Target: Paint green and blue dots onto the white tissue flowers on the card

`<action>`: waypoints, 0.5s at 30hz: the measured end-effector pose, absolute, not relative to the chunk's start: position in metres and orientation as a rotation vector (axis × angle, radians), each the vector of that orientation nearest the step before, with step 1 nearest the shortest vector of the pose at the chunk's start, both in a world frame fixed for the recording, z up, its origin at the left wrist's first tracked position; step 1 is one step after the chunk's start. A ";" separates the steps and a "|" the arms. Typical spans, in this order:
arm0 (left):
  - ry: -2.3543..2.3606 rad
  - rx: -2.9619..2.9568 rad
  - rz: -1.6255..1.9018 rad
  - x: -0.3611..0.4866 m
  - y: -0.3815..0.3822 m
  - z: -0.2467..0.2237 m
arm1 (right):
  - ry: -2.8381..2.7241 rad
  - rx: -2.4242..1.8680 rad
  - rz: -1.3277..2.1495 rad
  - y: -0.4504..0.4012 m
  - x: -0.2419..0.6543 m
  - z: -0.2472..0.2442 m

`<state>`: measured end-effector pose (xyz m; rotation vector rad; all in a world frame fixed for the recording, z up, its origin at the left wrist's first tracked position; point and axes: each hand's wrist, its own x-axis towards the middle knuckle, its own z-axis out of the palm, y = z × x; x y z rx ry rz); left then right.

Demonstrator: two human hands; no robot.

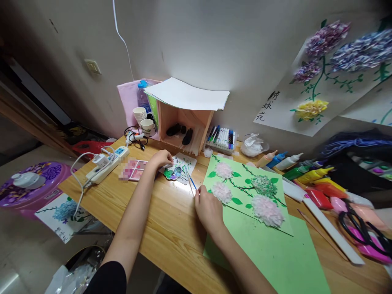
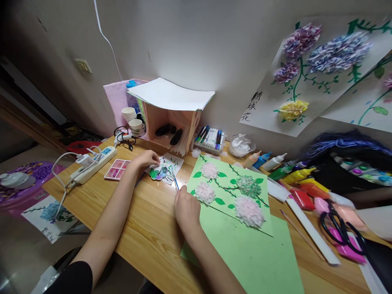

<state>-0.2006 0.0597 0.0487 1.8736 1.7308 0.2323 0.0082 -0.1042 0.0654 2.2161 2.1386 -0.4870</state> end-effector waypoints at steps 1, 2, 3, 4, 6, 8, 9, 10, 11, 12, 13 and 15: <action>1.730 1.876 0.224 -0.201 0.060 0.048 | 2.140 2.212 -0.492 -0.104 0.008 0.065; 1.730 1.877 0.217 -0.201 0.060 0.048 | 2.139 2.211 -0.496 -0.104 0.007 0.065; 1.729 1.877 0.210 -0.201 0.060 0.048 | 2.138 2.213 -0.498 -0.104 0.007 0.065; 1.726 1.876 0.203 -0.202 0.060 0.048 | 2.136 2.217 -0.499 -0.104 0.007 0.065; 1.719 1.873 0.191 -0.203 0.059 0.049 | 2.132 2.227 -0.500 -0.104 0.007 0.064; 1.714 1.868 0.181 -0.203 0.058 0.051 | 2.126 2.233 -0.503 -0.104 0.006 0.063; 1.711 1.863 0.180 -0.203 0.057 0.052 | 2.123 2.233 -0.506 -0.104 0.005 0.062; 1.709 1.859 0.184 -0.204 0.057 0.054 | 2.121 2.231 -0.511 -0.104 0.004 0.060; 1.709 1.854 0.192 -0.205 0.056 0.056 | 2.120 2.229 -0.516 -0.104 0.002 0.058; 1.709 1.850 0.207 -0.205 0.056 0.057 | 2.122 2.224 -0.520 -0.104 0.001 0.055; 1.713 1.844 0.227 -0.207 0.056 0.060 | 2.130 2.220 -0.521 -0.103 -0.001 0.052; 1.724 1.828 0.279 -0.210 0.055 0.064 | 2.159 2.202 -0.509 -0.100 -0.006 0.045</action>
